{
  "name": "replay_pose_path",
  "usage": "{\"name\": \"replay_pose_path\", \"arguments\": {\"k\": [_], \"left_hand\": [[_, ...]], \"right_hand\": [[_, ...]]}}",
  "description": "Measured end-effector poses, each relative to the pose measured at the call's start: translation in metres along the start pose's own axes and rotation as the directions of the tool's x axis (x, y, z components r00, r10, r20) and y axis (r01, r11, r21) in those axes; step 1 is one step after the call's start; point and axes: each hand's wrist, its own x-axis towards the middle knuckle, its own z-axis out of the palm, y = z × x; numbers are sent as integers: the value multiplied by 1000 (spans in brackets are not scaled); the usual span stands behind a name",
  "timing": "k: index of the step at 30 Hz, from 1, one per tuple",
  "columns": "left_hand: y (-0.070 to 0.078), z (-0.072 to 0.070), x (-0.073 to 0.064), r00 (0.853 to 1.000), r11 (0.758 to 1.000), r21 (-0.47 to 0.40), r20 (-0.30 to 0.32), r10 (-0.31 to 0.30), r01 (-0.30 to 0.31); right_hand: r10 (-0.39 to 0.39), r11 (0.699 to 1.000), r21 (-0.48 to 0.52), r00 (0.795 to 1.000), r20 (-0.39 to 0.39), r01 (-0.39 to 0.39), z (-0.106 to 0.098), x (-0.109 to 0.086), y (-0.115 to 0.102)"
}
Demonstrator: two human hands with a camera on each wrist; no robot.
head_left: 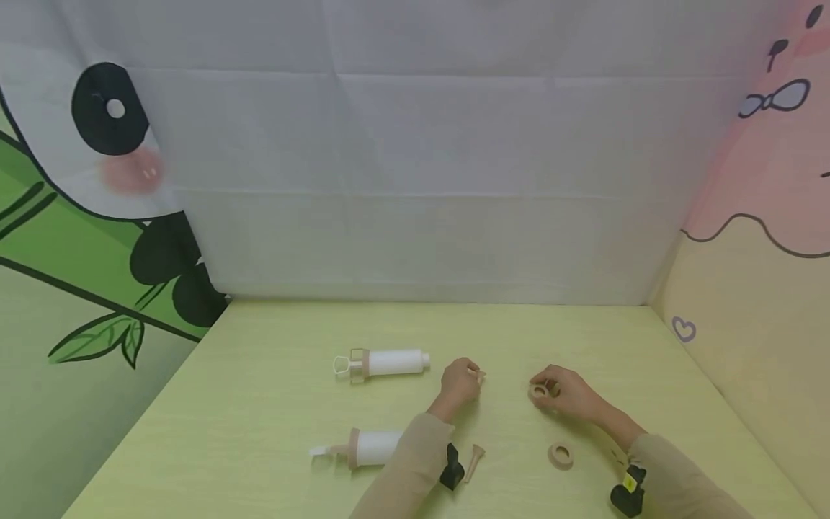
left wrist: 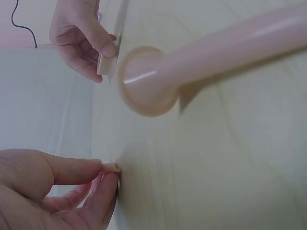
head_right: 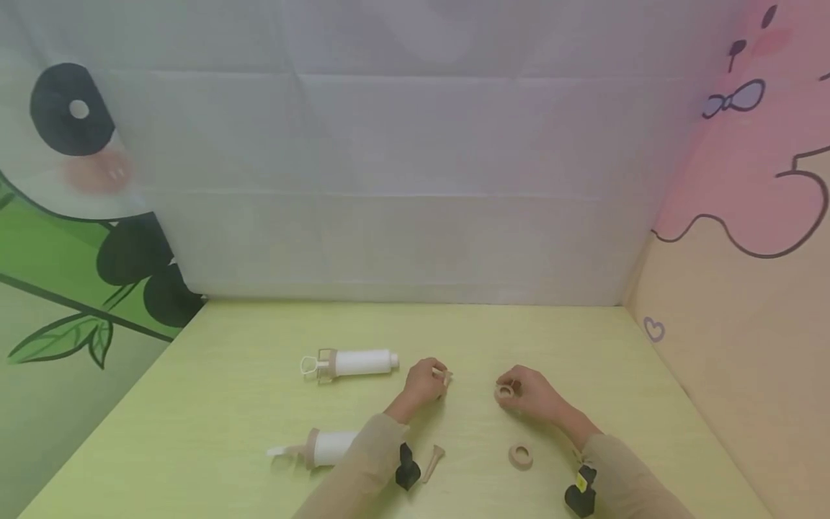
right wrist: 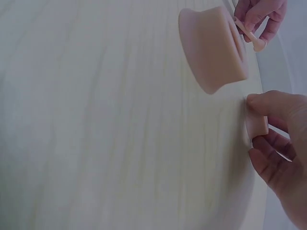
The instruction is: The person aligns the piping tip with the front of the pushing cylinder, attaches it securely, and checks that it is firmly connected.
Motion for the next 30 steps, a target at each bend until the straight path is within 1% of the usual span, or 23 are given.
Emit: {"name": "replay_pose_path", "arguments": {"k": [6, 12, 16, 17, 19, 20, 21, 22, 23, 24, 25, 27, 28, 30], "left_hand": [[-1, -2, 0, 1000, 999, -38, -8, -6, 6], [-1, -3, -1, 1000, 1000, -28, -24, 6, -6], [-1, -3, -1, 1000, 998, -59, -24, -21, 19], [-2, -2, 1, 999, 997, -67, -22, -30, 28], [-10, 5, 10, 1000, 997, -69, -18, -24, 22], [-15, 8, 15, 1000, 998, -58, -22, -11, 10], [-27, 17, 26, 998, 997, -52, -46, 47, -49], [-32, 21, 30, 997, 997, -41, -44, 57, -59], [-34, 22, 33, 998, 997, -42, -37, 59, -61], [-35, 23, 34, 997, 996, -36, -36, 74, -76], [-33, 21, 33, 996, 996, -40, -36, 79, -80], [-24, 14, 26, 996, 994, -59, -25, 86, -87], [-11, 4, 17, 999, 997, -63, -1, 50, -50], [-2, -3, 9, 996, 994, -56, -11, 91, -91]], "right_hand": [[-30, 1000, -3, 1000, 2, 30, -1, 2, 1], [-49, 999, -2, 999, -6, 49, -2, 2, -3], [-44, 999, 19, 999, 1, 44, -5, 3, -7], [-45, 999, 24, 999, -2, 45, -5, 3, -8], [-42, 998, 35, 999, -1, 42, -6, 3, -10], [-42, 998, 39, 999, -1, 42, -7, 4, -11], [-42, 998, 41, 999, -1, 42, -7, 4, -11], [-44, 998, 43, 999, -1, 44, -8, 5, -12], [-45, 998, 43, 999, 0, 45, -9, 5, -13], [-46, 998, 44, 999, 4, 46, -9, 6, -14], [-47, 998, 45, 999, 5, 46, -10, 6, -15], [-51, 997, 52, 999, 3, 51, -11, 8, -17], [-53, 997, 54, 999, 3, 53, -12, 8, -18], [-51, 997, 65, 999, 1, 50, -13, 9, -21]]}}
